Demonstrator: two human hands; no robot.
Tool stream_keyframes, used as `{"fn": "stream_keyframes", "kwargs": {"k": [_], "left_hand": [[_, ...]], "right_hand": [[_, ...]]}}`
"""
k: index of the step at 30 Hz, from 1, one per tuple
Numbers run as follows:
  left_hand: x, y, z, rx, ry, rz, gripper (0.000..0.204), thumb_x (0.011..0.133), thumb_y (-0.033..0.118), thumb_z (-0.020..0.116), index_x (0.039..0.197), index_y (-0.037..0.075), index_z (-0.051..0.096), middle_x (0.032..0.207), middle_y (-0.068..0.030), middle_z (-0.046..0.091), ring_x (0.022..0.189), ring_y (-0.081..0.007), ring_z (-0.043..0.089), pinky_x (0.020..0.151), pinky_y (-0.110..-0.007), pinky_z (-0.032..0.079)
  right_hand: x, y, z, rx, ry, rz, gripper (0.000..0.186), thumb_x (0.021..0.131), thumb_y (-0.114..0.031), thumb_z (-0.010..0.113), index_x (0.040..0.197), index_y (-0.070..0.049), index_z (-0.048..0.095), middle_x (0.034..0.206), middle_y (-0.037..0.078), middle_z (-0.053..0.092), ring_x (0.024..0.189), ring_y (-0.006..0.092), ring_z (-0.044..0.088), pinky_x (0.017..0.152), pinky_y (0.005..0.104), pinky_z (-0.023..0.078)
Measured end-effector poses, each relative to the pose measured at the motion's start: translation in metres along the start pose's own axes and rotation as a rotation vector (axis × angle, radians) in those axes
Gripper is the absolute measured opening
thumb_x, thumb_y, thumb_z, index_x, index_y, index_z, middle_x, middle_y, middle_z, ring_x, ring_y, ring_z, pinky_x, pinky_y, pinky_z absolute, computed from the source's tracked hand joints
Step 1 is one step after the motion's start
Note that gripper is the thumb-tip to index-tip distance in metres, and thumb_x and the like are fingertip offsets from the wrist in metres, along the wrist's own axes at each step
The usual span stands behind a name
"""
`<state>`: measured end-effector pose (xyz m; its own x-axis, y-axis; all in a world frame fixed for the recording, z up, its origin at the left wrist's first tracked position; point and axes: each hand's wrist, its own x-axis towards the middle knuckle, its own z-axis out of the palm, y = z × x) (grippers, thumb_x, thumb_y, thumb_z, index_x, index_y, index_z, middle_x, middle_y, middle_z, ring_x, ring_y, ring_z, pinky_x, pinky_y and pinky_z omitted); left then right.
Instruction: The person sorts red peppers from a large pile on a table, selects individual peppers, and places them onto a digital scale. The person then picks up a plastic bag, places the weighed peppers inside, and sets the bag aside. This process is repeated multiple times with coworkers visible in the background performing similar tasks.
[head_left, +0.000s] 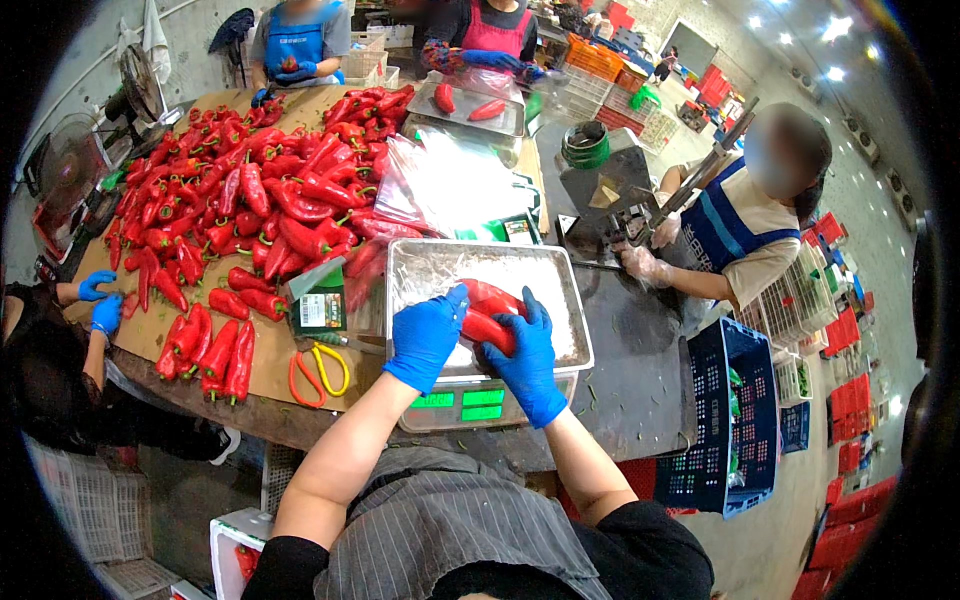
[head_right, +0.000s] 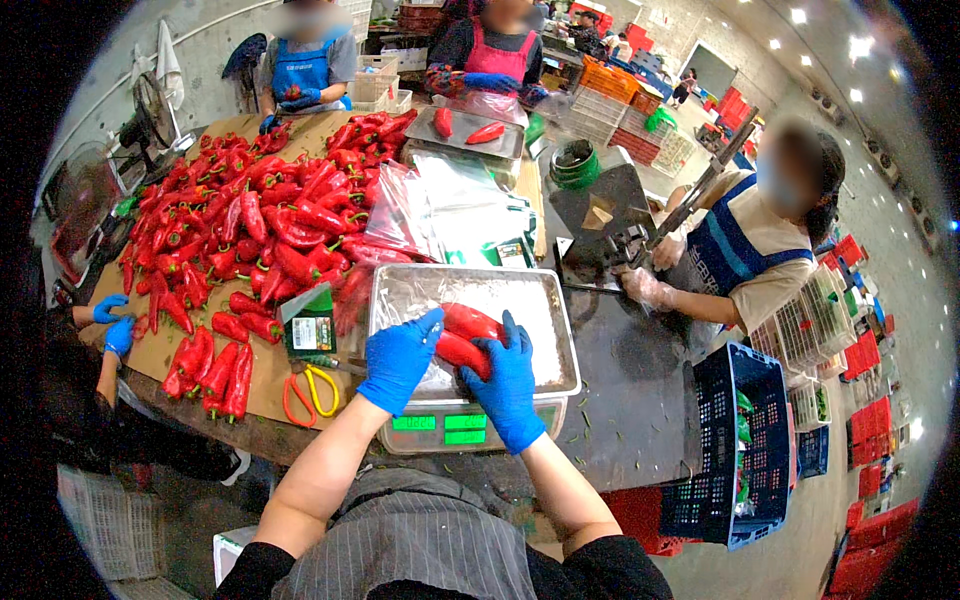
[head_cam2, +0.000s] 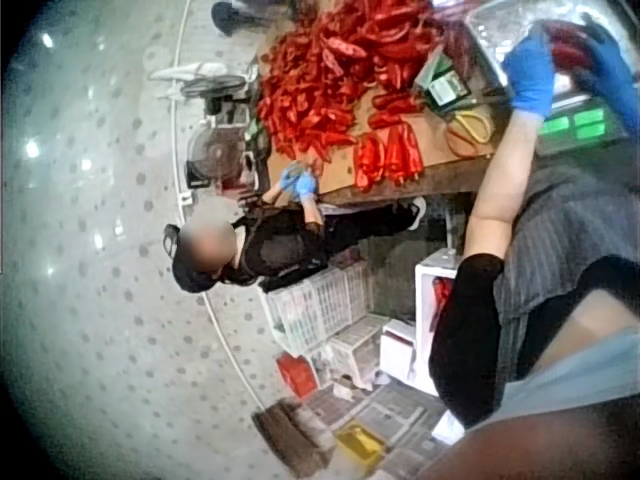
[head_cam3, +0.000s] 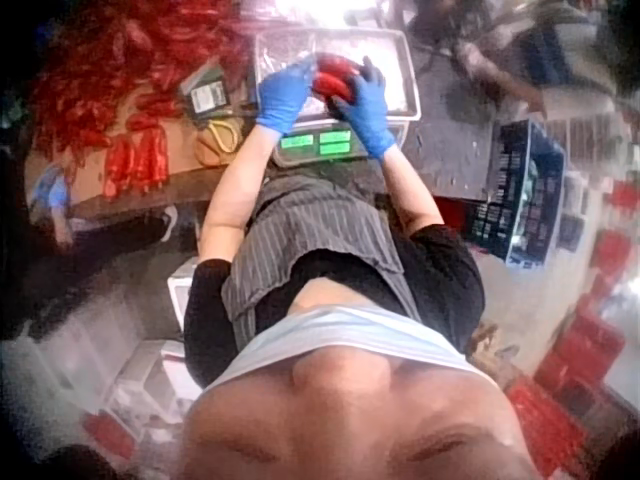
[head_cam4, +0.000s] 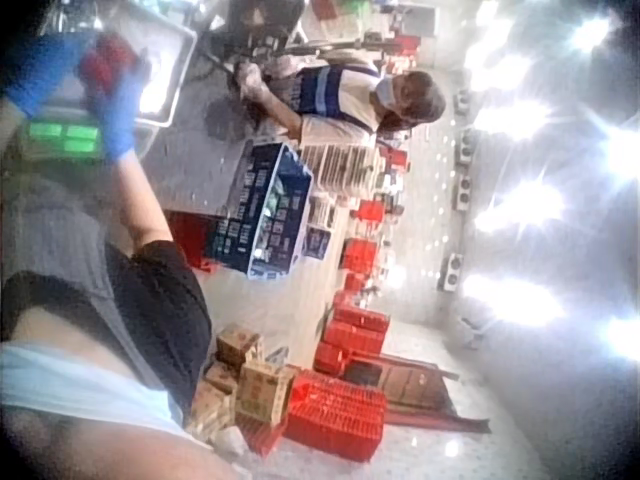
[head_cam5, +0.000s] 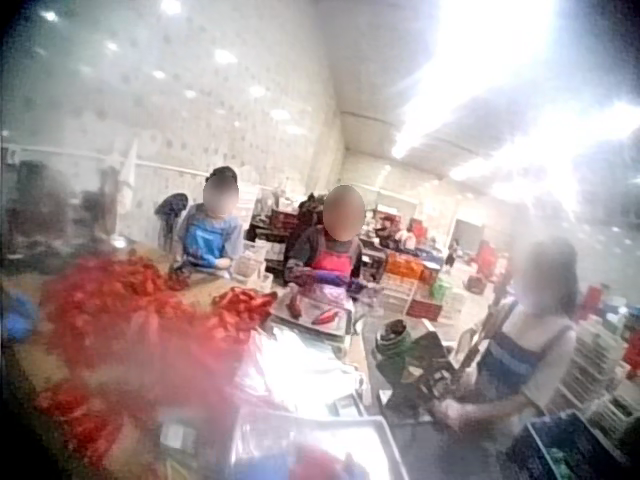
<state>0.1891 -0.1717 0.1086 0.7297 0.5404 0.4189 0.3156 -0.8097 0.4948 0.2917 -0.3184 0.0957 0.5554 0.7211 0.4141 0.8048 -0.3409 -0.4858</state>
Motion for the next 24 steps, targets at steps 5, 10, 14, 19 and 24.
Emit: {"fn": "stream_keyframes", "kwargs": {"k": [5, 10, 14, 19, 24], "left_hand": [[0.002, 0.004, 0.004, 0.009, 0.006, 0.000, 0.022, 0.088, 0.033, 0.052, 0.100, 0.020, 0.066, 0.074, -0.0149, 0.064, 0.061, -0.0321, 0.062, 0.053, -0.042, 0.048], [0.011, 0.010, 0.004, 0.002, -0.006, 0.012, 0.020, 0.087, 0.033, 0.051, 0.092, 0.018, 0.062, 0.070, -0.0145, 0.064, 0.061, -0.0336, 0.062, 0.053, -0.044, 0.048], [0.017, 0.012, 0.001, -0.058, -0.009, 0.032, 0.023, 0.086, 0.034, 0.052, 0.097, 0.018, 0.064, 0.075, -0.0155, 0.064, 0.064, -0.0346, 0.062, 0.055, -0.044, 0.049], [0.015, 0.015, -0.012, -0.122, -0.033, -0.004, 0.026, 0.086, 0.033, 0.055, 0.101, 0.015, 0.068, 0.080, -0.0174, 0.064, 0.068, -0.0336, 0.063, 0.057, -0.042, 0.048], [0.017, 0.023, -0.016, -0.311, 0.037, 0.045, 0.024, 0.086, 0.026, 0.059, 0.099, 0.009, 0.069, 0.083, -0.0183, 0.066, 0.064, -0.0275, 0.065, 0.057, -0.035, 0.048]], "right_hand": [[0.010, 0.009, -0.026, 0.043, -0.210, -0.170, 0.068, 0.058, -0.038, 0.078, 0.121, -0.022, 0.057, 0.137, 0.028, 0.032, 0.120, 0.0440, 0.037, 0.101, 0.0463, 0.034], [0.023, 0.022, -0.026, 0.049, -0.283, -0.231, 0.066, 0.059, -0.035, 0.076, 0.122, -0.023, 0.057, 0.134, 0.028, 0.036, 0.117, 0.0452, 0.040, 0.099, 0.0461, 0.036], [0.010, 0.022, -0.012, 0.073, -0.161, -0.157, 0.065, 0.058, -0.028, 0.075, 0.120, -0.021, 0.057, 0.134, 0.030, 0.036, 0.116, 0.0462, 0.041, 0.099, 0.0463, 0.036], [-0.005, -0.006, -0.018, 0.089, -0.010, -0.200, 0.073, 0.056, -0.026, 0.076, 0.125, -0.020, 0.053, 0.133, 0.032, 0.035, 0.115, 0.0478, 0.041, 0.099, 0.0477, 0.034], [0.001, -0.049, -0.023, 0.134, -0.096, -0.330, 0.058, 0.058, -0.019, 0.073, 0.113, -0.012, 0.058, 0.125, 0.028, 0.042, 0.105, 0.0441, 0.046, 0.091, 0.0481, 0.038]]}}
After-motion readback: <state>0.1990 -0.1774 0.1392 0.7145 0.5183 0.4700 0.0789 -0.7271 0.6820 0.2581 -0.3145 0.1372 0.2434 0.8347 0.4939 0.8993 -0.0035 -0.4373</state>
